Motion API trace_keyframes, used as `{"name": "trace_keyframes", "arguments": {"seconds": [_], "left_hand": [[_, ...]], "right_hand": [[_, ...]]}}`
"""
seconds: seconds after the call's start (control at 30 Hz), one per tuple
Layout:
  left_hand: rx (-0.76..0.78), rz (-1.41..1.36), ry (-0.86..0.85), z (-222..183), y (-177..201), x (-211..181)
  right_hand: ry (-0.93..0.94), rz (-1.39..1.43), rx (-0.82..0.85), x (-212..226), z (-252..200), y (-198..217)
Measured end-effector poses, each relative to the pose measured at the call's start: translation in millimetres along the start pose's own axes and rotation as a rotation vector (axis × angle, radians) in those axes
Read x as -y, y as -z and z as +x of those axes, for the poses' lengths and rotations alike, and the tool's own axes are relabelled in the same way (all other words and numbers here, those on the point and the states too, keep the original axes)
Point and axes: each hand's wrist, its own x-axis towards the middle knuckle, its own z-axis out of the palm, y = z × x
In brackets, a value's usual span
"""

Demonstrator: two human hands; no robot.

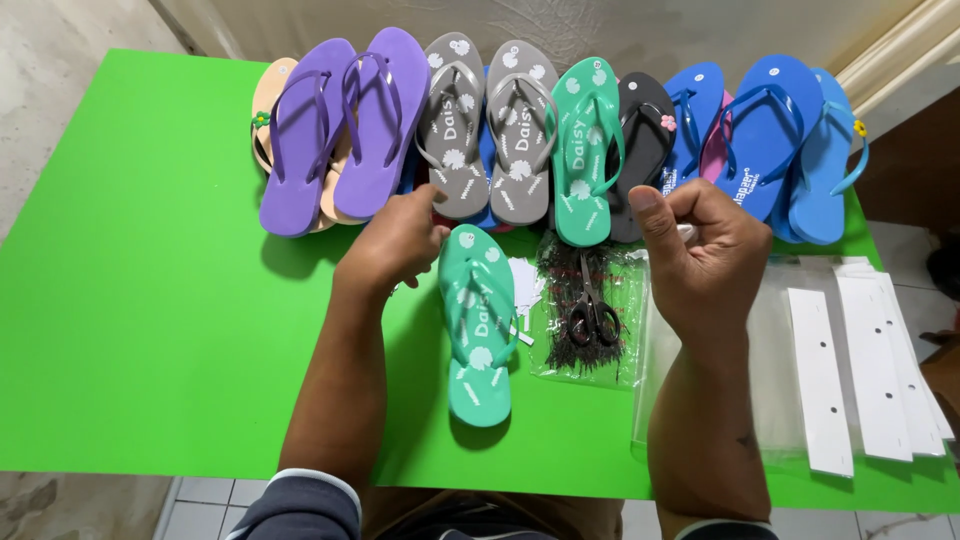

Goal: Cleaning and inspecting flip-flops by wiping them with a cloth on a workspace.

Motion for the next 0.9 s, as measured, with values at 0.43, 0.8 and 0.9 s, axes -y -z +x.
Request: {"name": "trace_keyframes", "arguments": {"seconds": [0.43, 0.8, 0.9], "left_hand": [[-0.308, 0.209, -0.205, -38.1, 17.1, -3.9], [-0.334, 0.151, -0.284, -72.7, 23.6, -26.3], [-0.316, 0.139, -0.295, -71.5, 21.9, -27.7]], "right_hand": [[-0.198, -0.268, 0.065, -19.4, 15.1, -3.9], [-0.394, -0.242, 0.367, -52.8, 9.0, -65.3], [-0.326, -0.123, 0.466, -78.2, 0.2, -76.7]]}}
